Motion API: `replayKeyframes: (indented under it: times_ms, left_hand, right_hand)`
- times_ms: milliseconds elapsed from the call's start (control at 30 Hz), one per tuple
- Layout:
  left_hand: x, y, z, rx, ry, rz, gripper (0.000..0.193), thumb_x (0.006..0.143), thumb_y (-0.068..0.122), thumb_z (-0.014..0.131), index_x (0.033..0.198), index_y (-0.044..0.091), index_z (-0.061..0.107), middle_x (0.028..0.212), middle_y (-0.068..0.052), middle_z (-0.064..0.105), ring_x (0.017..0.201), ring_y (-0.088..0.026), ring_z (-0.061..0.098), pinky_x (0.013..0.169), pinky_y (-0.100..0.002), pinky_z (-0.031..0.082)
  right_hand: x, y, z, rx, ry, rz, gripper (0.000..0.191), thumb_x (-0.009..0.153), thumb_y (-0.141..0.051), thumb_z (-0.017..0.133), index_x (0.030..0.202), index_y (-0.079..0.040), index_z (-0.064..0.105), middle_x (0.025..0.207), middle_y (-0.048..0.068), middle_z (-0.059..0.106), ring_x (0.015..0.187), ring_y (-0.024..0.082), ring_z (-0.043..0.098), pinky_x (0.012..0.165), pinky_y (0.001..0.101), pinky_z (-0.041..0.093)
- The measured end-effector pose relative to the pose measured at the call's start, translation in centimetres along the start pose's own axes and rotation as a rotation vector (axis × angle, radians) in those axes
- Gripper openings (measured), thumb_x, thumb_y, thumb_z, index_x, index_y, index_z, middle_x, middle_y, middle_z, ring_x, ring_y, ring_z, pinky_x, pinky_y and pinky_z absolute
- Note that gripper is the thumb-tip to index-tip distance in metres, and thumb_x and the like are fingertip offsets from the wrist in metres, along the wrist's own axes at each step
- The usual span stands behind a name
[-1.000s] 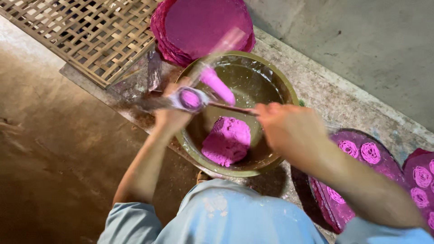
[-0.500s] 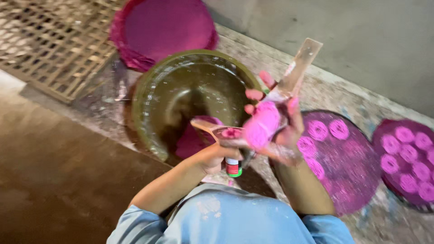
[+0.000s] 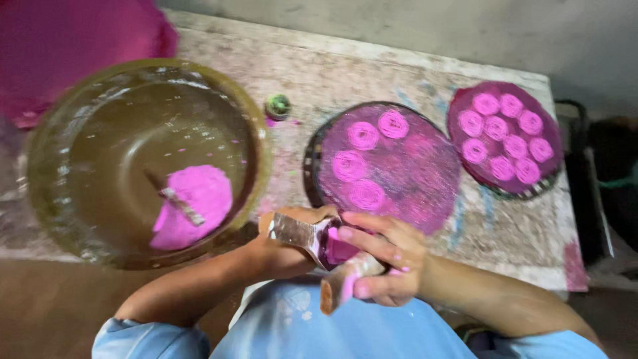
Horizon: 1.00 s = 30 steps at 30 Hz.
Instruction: The person loads pink paste into a handheld extruder tool over a bowl, then squeezes the tool to pipe rosette swirls onto round trays lined with pink discs. They refill the tool with paste from the bowl, rotate the trays to reach empty spots, and stack finished trays aside as they fill them.
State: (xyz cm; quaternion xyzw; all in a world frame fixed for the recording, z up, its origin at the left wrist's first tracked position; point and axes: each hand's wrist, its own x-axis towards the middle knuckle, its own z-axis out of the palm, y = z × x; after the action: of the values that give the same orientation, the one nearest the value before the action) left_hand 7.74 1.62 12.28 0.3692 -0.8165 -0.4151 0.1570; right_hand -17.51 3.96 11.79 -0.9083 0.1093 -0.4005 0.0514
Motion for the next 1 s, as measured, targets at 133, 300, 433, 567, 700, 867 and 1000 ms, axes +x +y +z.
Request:
replayKeyframes:
  times_ms: [133,300,433,567,700,867,1000]
  left_hand:
    - [4.8,0.2,3.6,-0.117,-0.163,0.024,0.038,0.085,0.028,0.084,0.111,0.008,0.066,0.101,-0.010,0.072,0.096,-0.023,0.069,0.086,-0.038,0.055]
    - [11.3,0.0,5.3,-0.436,-0.268,0.097,0.033,0.093,0.026,0.080,0.114,0.003,0.069,0.110,-0.012,0.073,0.106,-0.023,0.069,0.098,-0.038,0.057]
    - [15.8,-0.1,4.6,-0.582,-0.268,0.426,0.083,0.083,0.029,0.088,0.148,0.006,0.042,0.148,-0.016,0.047,0.139,-0.029,0.046,0.120,-0.043,0.039]
    - [19.7,-1.1,6.9,-1.690,-0.346,0.774,0.109,0.079,0.049,0.085,0.164,0.020,0.022,0.164,-0.008,0.041,0.153,-0.026,0.039,0.129,-0.045,0.032]
    - [23.2,-2.0,13.7,-1.971,-0.199,0.662,0.090,0.090,0.050,0.069,0.162,0.011,0.030,0.134,-0.009,0.053,0.136,-0.029,0.049,0.125,-0.048,0.036]
    - [28.3,-5.2,17.0,-2.143,-0.066,0.645,0.034,0.095,0.035,0.059,0.118,0.010,0.055,0.102,-0.003,0.058,0.109,-0.024,0.058,0.111,-0.043,0.043]
    - [29.0,-7.6,16.9,-2.199,-0.046,0.605,0.024,0.094,0.037,0.056,0.102,0.015,0.051,0.094,-0.001,0.056,0.099,-0.021,0.056,0.106,-0.043,0.046]
  right_hand:
    - [-2.0,-0.5,-1.4,0.070,0.046,0.262,0.047,0.107,-0.019,0.061,0.151,-0.022,0.044,0.152,0.022,0.055,0.135,0.043,0.063,0.108,0.0537,0.058]
    - [-7.4,2.6,-11.1,0.833,-0.158,1.000,0.089,0.103,-0.047,0.064,0.163,-0.002,0.017,0.169,0.022,0.024,0.159,0.034,0.023,0.128,0.0501,0.017]
    - [-12.9,4.1,-14.8,1.403,-0.222,1.254,0.102,0.090,-0.068,0.058,0.156,0.006,0.035,0.159,0.021,0.044,0.146,0.032,0.043,0.120,0.0468,0.031]
    - [-16.5,2.0,-16.0,1.658,-0.164,1.412,0.093,0.097,-0.064,0.057,0.154,0.008,0.042,0.137,0.027,0.059,0.126,0.037,0.060,0.111,0.0500,0.042]
    - [-18.6,1.5,-17.4,1.477,-0.195,1.615,0.086,0.095,-0.066,0.050,0.144,0.003,0.047,0.127,0.025,0.065,0.114,0.033,0.066,0.102,0.0492,0.050]
    - [-21.2,4.1,-17.5,1.004,-0.317,1.808,0.081,0.094,-0.068,0.036,0.126,0.000,0.066,0.110,0.016,0.076,0.101,0.026,0.072,0.093,0.0421,0.055]
    - [-21.9,4.5,-15.4,0.782,-0.437,1.800,0.075,0.102,-0.065,0.034,0.116,-0.002,0.073,0.098,0.013,0.080,0.084,0.024,0.070,0.067,0.0419,0.046]
